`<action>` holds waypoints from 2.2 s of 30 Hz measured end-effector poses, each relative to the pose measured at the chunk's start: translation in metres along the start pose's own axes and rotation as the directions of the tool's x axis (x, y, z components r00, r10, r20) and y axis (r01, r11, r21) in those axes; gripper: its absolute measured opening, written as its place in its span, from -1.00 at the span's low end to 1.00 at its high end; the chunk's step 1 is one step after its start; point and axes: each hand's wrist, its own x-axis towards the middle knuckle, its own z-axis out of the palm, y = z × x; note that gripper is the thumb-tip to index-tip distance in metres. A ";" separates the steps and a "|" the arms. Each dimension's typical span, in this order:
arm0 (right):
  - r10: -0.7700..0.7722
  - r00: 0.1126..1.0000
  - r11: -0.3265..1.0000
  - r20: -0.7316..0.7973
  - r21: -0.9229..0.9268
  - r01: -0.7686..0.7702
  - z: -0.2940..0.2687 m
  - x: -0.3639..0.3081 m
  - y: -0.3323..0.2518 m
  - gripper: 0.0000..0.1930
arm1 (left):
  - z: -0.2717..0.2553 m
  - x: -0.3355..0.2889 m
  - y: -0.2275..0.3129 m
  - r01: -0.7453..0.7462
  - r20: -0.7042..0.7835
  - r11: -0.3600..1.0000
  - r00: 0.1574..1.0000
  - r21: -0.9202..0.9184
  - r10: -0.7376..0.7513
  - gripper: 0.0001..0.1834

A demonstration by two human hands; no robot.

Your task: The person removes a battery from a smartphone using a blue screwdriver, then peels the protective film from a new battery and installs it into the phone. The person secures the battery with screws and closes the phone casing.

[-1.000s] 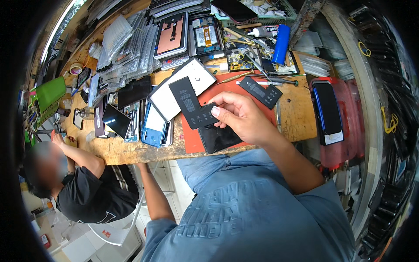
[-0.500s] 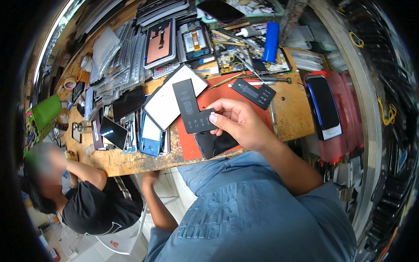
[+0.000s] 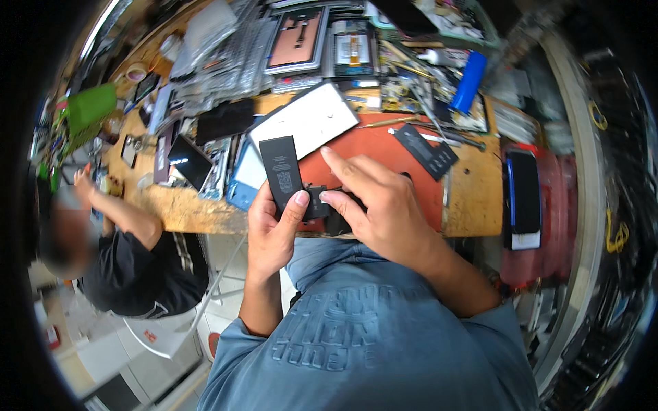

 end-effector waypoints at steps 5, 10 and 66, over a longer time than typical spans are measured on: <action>0.124 0.988 0.987 0.088 0.091 -0.132 -0.040 -0.011 0.002 -0.84 | 0.019 0.002 -0.009 0.056 0.136 0.982 0.987 0.178 -0.081 -0.74; 0.075 0.977 0.997 0.200 -0.006 -0.075 -0.041 -0.008 0.009 -0.95 | 0.017 -0.002 -0.012 0.026 0.149 0.952 0.986 0.304 -0.074 -0.79; 0.209 0.957 0.852 0.202 0.442 -0.280 -0.003 -0.020 0.017 -0.95 | -0.002 -0.017 0.008 0.027 0.205 0.980 0.976 0.199 -0.069 -0.70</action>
